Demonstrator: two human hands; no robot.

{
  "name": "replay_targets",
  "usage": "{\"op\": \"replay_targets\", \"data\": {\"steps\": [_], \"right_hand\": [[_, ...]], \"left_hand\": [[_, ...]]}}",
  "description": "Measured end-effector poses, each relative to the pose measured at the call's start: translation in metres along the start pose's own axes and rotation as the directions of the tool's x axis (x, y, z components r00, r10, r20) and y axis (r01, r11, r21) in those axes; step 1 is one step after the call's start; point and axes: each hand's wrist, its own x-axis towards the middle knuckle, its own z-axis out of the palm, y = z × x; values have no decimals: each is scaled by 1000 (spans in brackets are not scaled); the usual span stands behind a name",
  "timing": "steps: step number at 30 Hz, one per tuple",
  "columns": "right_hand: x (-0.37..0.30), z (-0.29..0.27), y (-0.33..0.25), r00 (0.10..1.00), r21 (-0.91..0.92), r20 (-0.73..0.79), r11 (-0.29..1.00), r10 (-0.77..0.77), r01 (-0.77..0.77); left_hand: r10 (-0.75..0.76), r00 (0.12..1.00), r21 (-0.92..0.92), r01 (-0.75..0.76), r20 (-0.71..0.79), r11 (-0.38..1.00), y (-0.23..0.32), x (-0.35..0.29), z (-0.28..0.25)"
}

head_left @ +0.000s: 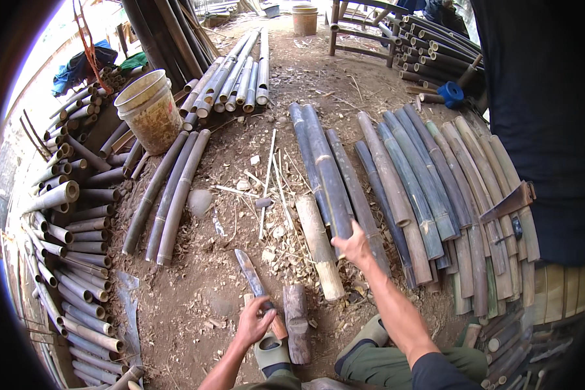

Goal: The person cuts a bamboo pole using a tool and then scrapes the surface of the bamboo.

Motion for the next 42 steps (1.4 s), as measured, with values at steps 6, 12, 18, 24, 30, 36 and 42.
{"op": "replay_targets", "data": {"steps": [6,12,18,24,30,36,42], "right_hand": [[112,-23,45,986,-203,-99,973,-131,109],[125,14,59,970,-696,-213,715,-115,-68],[118,-2,76,987,-196,-159,980,-3,-28],[109,-82,28,992,562,99,827,-79,10],[120,-81,35,929,-153,-151,936,-338,316],[141,-61,69,884,-365,-170,861,-435,353],[144,-15,87,873,-597,-126,739,-471,312]], "left_hand": [[-179,984,-1,179,-17,984,-75,-53,20],[-357,934,-74,355,-11,932,-93,-81,18],[-364,929,-94,369,69,925,-74,-65,23],[-439,898,-208,438,45,875,-57,-69,9],[-353,935,-313,343,27,886,-55,-83,12],[-404,914,-210,404,41,891,-71,-100,15],[-465,881,-110,472,85,875,-68,-91,13]]}}
